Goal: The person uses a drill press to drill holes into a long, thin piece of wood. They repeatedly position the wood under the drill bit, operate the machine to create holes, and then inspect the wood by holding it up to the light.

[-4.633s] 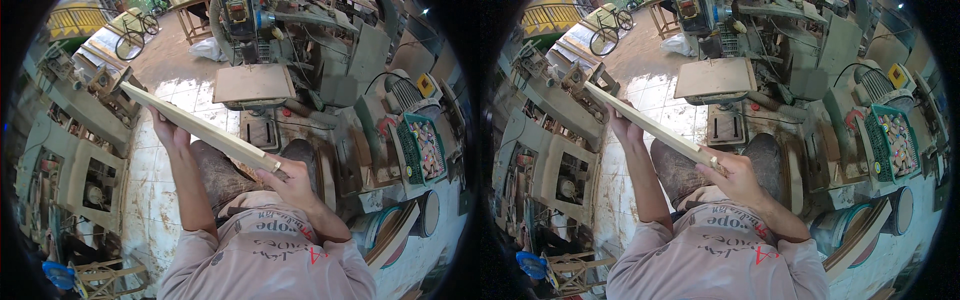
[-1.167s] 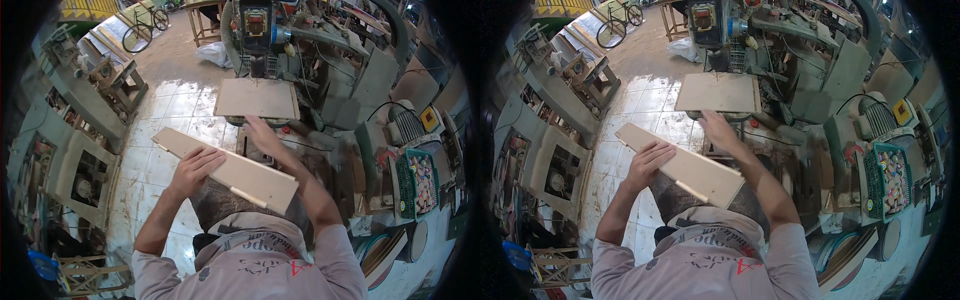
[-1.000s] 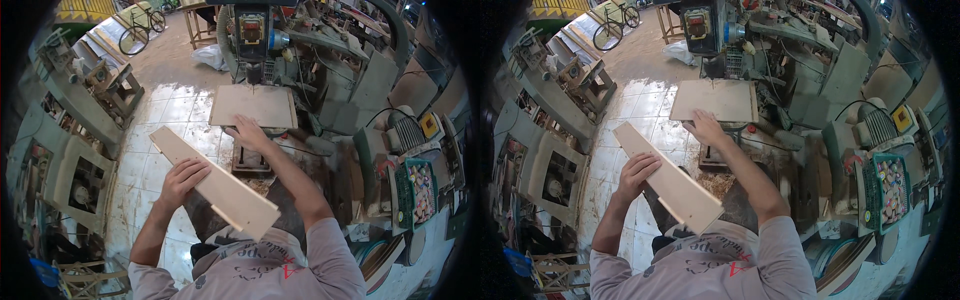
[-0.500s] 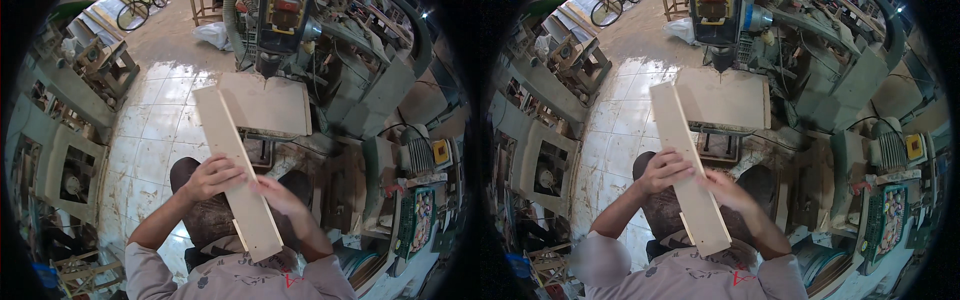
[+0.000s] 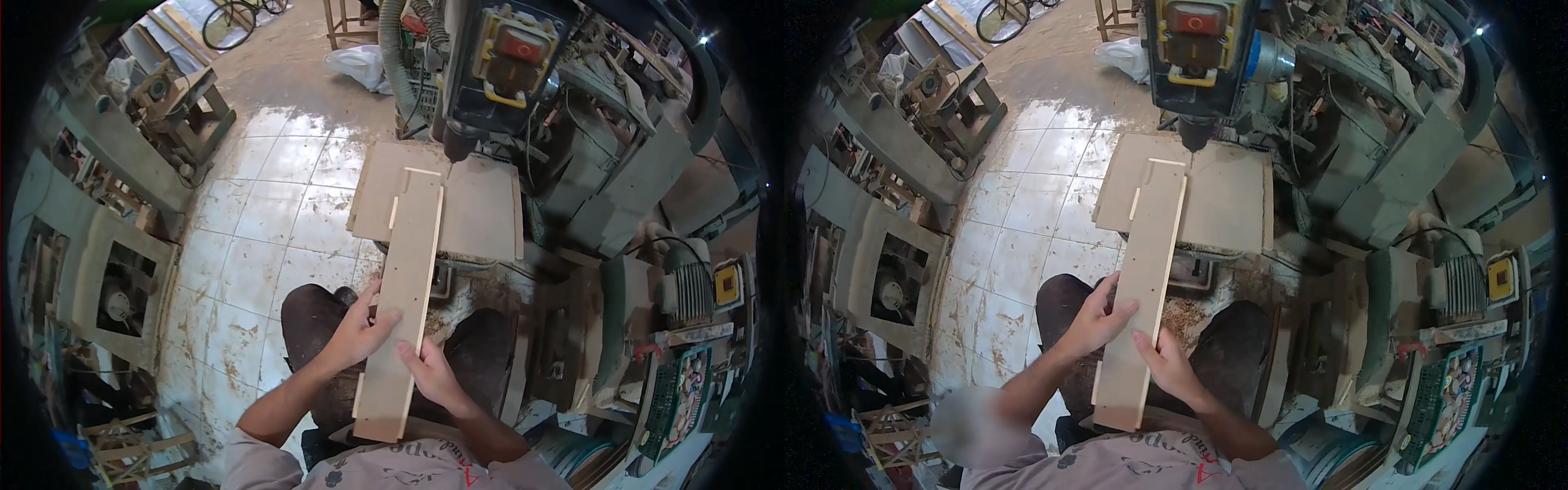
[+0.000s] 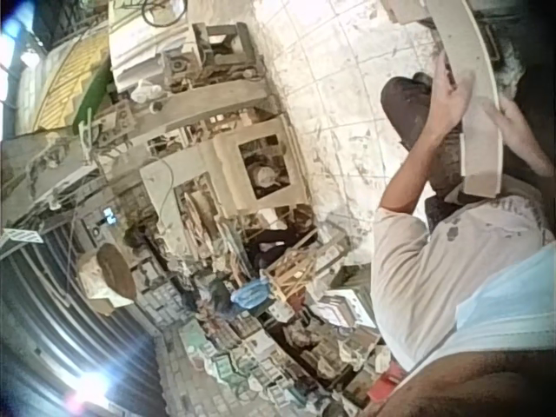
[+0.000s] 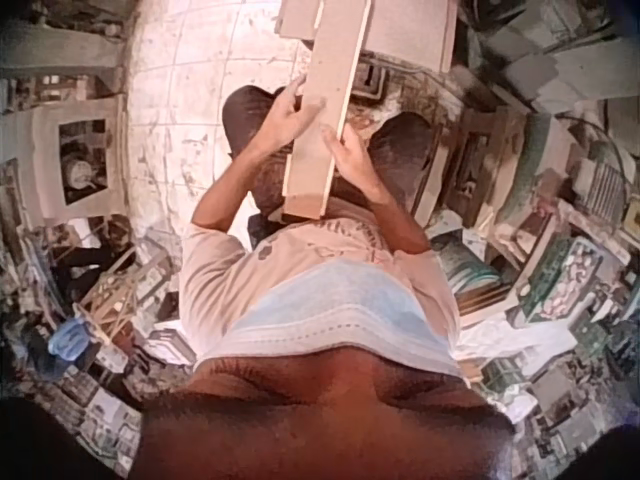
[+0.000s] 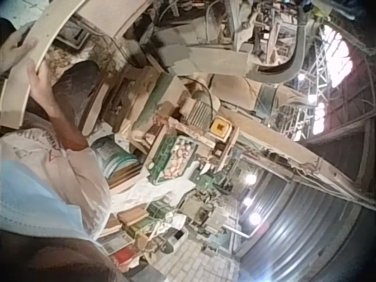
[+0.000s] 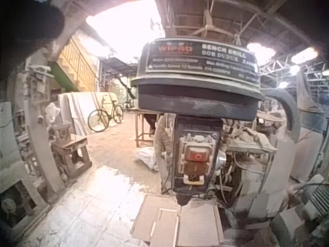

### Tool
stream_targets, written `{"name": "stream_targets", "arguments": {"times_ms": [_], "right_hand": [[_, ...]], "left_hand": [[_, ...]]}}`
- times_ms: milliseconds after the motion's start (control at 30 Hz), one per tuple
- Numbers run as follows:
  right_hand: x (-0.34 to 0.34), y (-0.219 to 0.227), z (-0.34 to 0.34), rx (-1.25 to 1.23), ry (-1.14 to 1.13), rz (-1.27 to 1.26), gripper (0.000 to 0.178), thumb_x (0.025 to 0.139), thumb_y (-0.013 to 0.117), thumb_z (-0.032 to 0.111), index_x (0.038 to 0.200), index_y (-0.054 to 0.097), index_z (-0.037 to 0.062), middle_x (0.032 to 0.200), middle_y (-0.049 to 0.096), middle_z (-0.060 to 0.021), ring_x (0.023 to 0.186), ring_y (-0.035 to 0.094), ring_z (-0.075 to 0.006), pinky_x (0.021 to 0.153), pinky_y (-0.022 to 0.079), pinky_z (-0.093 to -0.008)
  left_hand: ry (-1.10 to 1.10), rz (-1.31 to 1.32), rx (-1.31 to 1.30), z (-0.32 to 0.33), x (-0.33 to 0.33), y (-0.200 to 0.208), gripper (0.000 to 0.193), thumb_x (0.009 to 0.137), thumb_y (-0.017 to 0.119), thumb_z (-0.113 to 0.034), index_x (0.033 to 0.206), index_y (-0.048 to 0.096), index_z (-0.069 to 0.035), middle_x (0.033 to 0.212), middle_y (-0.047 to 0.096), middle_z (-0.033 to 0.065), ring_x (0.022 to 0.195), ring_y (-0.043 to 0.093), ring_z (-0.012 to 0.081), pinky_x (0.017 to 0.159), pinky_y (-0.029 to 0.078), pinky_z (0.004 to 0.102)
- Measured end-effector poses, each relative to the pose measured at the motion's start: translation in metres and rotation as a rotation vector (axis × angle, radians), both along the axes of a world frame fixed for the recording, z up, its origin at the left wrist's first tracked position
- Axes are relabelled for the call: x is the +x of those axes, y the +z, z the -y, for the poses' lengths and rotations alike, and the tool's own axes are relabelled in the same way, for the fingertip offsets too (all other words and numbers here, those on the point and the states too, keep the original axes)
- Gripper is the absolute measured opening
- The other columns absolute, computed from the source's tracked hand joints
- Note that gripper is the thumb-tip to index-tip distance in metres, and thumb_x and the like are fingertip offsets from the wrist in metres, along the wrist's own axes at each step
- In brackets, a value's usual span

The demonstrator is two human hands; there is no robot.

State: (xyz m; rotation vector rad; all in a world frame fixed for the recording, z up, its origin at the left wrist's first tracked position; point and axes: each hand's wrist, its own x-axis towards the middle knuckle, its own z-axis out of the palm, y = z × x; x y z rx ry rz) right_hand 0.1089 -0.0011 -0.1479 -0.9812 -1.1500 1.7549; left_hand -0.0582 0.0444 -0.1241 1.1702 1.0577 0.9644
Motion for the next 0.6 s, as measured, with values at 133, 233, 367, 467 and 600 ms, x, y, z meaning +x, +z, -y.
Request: {"name": "stream_targets", "arguments": {"times_ms": [133,233,367,467,600], "right_hand": [[0.051,0.032,-0.049,-0.084,0.038,0.262,0.031,0.101,0.047,0.028,0.093,0.060,0.0003,0.067,0.062,-0.0047,0.061,0.059,-0.0081,0.056,0.048,-0.0212],[0.106,0.082,-0.140,0.802,-0.348,0.286,0.042,0.101,0.041,0.030,0.074,0.055,0.0015,0.061,0.057,-0.0055,0.053,0.056,-0.0119,0.050,0.044,-0.0245],[0.175,0.201,-0.273,0.708,-0.655,-0.106,0.030,0.100,0.043,0.030,0.107,0.058,0.0044,0.100,0.062,-0.0066,0.092,0.057,-0.0148,0.085,0.046,-0.0319],[0.169,0.310,-0.330,0.878,-0.792,-0.084,0.042,0.100,0.043,0.031,0.127,0.047,0.0002,0.127,0.054,-0.0152,0.116,0.053,-0.0232,0.100,0.041,-0.0406],[0.161,0.382,-0.341,0.977,-0.716,-0.056,0.043,0.100,0.042,0.033,0.126,0.047,-0.0001,0.123,0.055,-0.0157,0.111,0.055,-0.0238,0.094,0.045,-0.0393]], "left_hand": [[-0.035,0.061,-0.006,-0.012,-0.015,0.006,0.053,0.097,0.052,-0.011,0.143,0.029,0.004,0.129,0.052,0.0096,0.115,0.049,0.0124,0.097,0.040,0.0267],[-0.032,0.075,-0.033,-0.013,-0.023,0.003,0.057,0.097,0.053,-0.012,0.145,0.027,0.005,0.136,0.047,0.0103,0.122,0.043,0.0126,0.104,0.033,0.0264],[-0.041,0.113,-0.017,-0.017,-0.017,0.001,0.059,0.097,0.053,-0.012,0.146,0.024,0.006,0.139,0.045,0.0112,0.124,0.041,0.0130,0.105,0.031,0.0266],[0.023,0.063,0.024,-0.015,-0.013,-0.006,0.055,0.098,0.052,-0.012,0.146,0.029,0.001,0.132,0.051,0.0088,0.118,0.048,0.0121,0.101,0.036,0.0277],[-0.011,0.073,0.002,-0.017,-0.012,0.006,0.055,0.097,0.052,-0.012,0.146,0.029,0.002,0.132,0.051,0.0094,0.118,0.048,0.0126,0.101,0.036,0.0283]]}}
